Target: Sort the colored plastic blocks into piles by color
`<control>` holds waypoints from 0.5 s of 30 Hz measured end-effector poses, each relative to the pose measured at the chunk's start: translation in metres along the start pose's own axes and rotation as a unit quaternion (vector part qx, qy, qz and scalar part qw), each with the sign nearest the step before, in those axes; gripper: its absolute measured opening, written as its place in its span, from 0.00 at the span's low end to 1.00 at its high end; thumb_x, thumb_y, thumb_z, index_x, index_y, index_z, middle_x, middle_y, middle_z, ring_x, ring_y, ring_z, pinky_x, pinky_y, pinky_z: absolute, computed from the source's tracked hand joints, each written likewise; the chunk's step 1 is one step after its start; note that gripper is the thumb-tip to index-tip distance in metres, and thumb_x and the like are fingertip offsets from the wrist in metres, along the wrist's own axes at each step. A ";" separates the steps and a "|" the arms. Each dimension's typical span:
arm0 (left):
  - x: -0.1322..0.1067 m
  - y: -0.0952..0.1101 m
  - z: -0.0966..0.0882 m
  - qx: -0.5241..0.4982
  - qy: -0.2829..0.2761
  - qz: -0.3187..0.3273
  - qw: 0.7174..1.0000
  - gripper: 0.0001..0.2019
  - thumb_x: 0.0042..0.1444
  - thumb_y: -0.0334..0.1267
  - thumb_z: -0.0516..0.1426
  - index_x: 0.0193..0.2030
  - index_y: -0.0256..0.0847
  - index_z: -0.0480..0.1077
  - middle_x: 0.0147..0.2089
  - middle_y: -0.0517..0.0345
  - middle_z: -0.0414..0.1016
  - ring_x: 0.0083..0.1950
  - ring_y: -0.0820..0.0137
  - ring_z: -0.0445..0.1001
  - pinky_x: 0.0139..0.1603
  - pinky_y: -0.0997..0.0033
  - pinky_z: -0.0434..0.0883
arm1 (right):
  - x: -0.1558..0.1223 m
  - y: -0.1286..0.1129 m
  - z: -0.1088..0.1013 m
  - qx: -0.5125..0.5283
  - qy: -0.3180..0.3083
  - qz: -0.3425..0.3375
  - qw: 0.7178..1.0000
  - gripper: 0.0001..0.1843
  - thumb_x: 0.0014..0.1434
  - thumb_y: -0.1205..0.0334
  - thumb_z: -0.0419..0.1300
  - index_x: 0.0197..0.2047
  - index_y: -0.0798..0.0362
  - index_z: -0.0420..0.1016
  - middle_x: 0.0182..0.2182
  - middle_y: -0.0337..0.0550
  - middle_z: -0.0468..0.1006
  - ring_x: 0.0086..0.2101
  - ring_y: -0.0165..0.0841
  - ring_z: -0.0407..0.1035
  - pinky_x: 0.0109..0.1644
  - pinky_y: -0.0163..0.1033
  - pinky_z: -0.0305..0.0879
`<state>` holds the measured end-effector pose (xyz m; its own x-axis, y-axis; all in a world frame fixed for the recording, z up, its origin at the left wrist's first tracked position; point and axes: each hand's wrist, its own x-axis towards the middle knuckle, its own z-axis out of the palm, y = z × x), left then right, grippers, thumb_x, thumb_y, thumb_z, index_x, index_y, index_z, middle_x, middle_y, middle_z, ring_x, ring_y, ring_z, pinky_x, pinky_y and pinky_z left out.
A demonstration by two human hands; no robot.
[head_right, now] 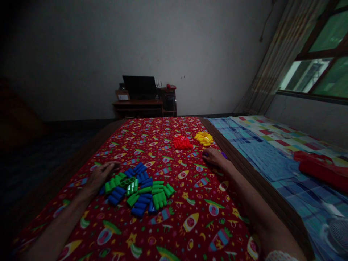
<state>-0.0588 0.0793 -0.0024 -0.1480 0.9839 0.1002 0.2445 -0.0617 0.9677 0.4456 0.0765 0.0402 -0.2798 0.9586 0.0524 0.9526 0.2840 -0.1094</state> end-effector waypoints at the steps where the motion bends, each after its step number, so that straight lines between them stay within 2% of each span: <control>1: 0.000 0.000 0.000 0.001 -0.001 0.001 1.000 0.23 0.36 0.59 0.62 0.32 0.42 0.76 0.38 0.51 0.82 0.40 0.55 0.80 0.44 0.60 0.77 | -0.001 -0.001 -0.001 0.005 0.003 -0.005 1.000 0.13 0.61 0.64 0.55 0.43 0.58 0.78 0.40 0.52 0.80 0.38 0.36 0.72 0.41 0.34 0.63; 4: -0.001 0.004 0.000 0.009 0.000 0.004 1.000 0.23 0.37 0.59 0.62 0.32 0.42 0.76 0.38 0.51 0.82 0.40 0.55 0.80 0.46 0.59 0.76 | -0.001 -0.015 -0.003 0.040 0.062 -0.022 0.997 0.14 0.61 0.63 0.54 0.43 0.58 0.78 0.41 0.54 0.80 0.40 0.38 0.73 0.44 0.36 0.64; 7: -0.004 0.008 0.001 0.016 0.002 0.001 1.000 0.22 0.37 0.58 0.62 0.32 0.42 0.76 0.38 0.51 0.82 0.40 0.55 0.80 0.45 0.60 0.77 | 0.005 -0.049 -0.003 0.102 0.132 -0.049 0.985 0.15 0.62 0.63 0.53 0.45 0.55 0.78 0.40 0.51 0.81 0.39 0.37 0.73 0.44 0.37 0.64; 8: -0.005 0.009 0.001 0.017 0.003 0.000 1.000 0.21 0.38 0.57 0.61 0.32 0.42 0.76 0.37 0.52 0.82 0.40 0.55 0.80 0.44 0.60 0.77 | 0.009 -0.066 -0.001 0.120 0.136 -0.068 0.981 0.15 0.62 0.63 0.53 0.45 0.54 0.78 0.38 0.49 0.81 0.37 0.36 0.74 0.42 0.36 0.64; 11: -0.008 0.010 0.003 0.014 0.004 -0.003 1.000 0.19 0.40 0.55 0.61 0.33 0.42 0.76 0.38 0.52 0.82 0.41 0.56 0.80 0.42 0.62 0.77 | 0.025 -0.127 0.007 0.149 0.078 -0.179 0.969 0.14 0.60 0.66 0.55 0.46 0.56 0.78 0.33 0.47 0.81 0.31 0.33 0.72 0.36 0.33 0.62; 12: -0.008 0.010 0.003 0.012 0.003 -0.002 1.000 0.19 0.40 0.55 0.61 0.33 0.42 0.76 0.38 0.52 0.82 0.41 0.56 0.80 0.41 0.62 0.77 | 0.033 -0.148 0.011 0.153 0.061 -0.217 0.962 0.15 0.60 0.66 0.55 0.49 0.57 0.76 0.34 0.47 0.80 0.32 0.33 0.72 0.36 0.33 0.62; 15: -0.009 0.010 0.003 0.011 0.001 0.003 1.000 0.22 0.40 0.57 0.61 0.33 0.41 0.76 0.38 0.50 0.82 0.40 0.56 0.80 0.41 0.61 0.78 | 0.057 -0.202 0.024 0.162 0.061 -0.288 0.942 0.20 0.57 0.70 0.57 0.54 0.56 0.72 0.43 0.50 0.78 0.37 0.33 0.71 0.37 0.34 0.62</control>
<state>-0.0517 0.0702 0.0053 -0.1481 0.9831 0.1072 0.2670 -0.0646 0.9615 0.2345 0.0739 0.0411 -0.7040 0.6404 0.3069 0.5555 0.7659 -0.3238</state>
